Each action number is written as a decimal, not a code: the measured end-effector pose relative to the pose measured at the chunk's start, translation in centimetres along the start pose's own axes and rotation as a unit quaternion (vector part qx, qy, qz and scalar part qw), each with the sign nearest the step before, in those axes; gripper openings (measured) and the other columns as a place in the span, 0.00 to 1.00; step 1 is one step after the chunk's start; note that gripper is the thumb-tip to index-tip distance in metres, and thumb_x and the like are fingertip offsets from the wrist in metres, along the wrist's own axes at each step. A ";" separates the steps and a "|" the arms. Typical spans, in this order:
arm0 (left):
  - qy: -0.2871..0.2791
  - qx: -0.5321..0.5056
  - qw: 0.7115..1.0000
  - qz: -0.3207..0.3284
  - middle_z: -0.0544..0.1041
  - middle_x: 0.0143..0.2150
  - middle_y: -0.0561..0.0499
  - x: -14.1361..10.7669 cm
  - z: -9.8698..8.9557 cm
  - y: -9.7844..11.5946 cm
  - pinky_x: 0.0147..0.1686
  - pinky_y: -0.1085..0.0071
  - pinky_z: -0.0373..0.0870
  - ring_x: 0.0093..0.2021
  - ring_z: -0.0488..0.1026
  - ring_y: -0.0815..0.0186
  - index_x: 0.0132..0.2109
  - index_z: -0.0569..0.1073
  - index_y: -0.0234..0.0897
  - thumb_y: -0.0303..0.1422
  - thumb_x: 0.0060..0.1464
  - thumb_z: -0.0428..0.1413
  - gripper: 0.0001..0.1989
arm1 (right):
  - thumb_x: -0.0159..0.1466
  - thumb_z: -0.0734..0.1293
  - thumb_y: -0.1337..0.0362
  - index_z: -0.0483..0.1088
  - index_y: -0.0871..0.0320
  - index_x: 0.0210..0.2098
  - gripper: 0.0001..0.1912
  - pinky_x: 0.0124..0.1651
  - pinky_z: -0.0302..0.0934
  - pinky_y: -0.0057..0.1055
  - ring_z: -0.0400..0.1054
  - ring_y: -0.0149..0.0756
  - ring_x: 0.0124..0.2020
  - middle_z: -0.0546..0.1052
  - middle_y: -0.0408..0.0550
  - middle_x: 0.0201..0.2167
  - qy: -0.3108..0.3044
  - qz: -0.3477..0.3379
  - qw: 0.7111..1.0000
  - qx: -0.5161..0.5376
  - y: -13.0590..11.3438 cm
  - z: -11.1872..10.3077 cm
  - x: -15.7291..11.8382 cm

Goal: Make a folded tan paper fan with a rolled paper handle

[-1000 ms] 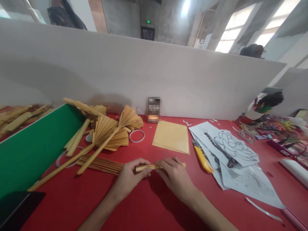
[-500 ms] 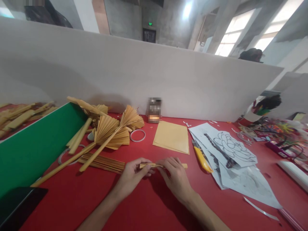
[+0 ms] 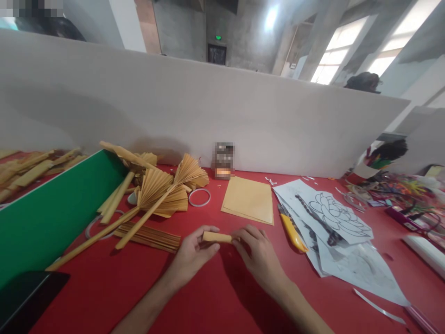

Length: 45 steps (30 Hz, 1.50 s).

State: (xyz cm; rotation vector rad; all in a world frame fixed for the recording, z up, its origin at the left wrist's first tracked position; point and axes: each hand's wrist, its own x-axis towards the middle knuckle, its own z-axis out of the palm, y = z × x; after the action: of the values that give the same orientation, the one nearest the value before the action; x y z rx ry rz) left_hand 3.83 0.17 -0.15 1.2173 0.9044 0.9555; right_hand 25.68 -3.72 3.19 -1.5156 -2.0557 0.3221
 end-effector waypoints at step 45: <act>0.021 0.017 1.000 -0.010 0.84 0.33 0.46 0.5 -1.8 1.3 0.39 0.68 0.79 0.34 0.82 0.61 0.39 0.79 0.34 0.47 0.56 0.66 0.18 | 0.72 0.63 0.46 0.73 0.59 0.34 0.22 0.26 0.61 0.27 0.74 0.32 0.20 0.82 0.48 0.30 -0.327 0.165 0.870 0.331 3.6 -5.3 0.2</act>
State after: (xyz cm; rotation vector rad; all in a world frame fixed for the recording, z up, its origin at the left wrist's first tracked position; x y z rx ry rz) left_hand 2.21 1.35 0.92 1.2190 0.9670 0.9557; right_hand 31.52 -3.04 5.71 -1.3876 -1.7864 1.6830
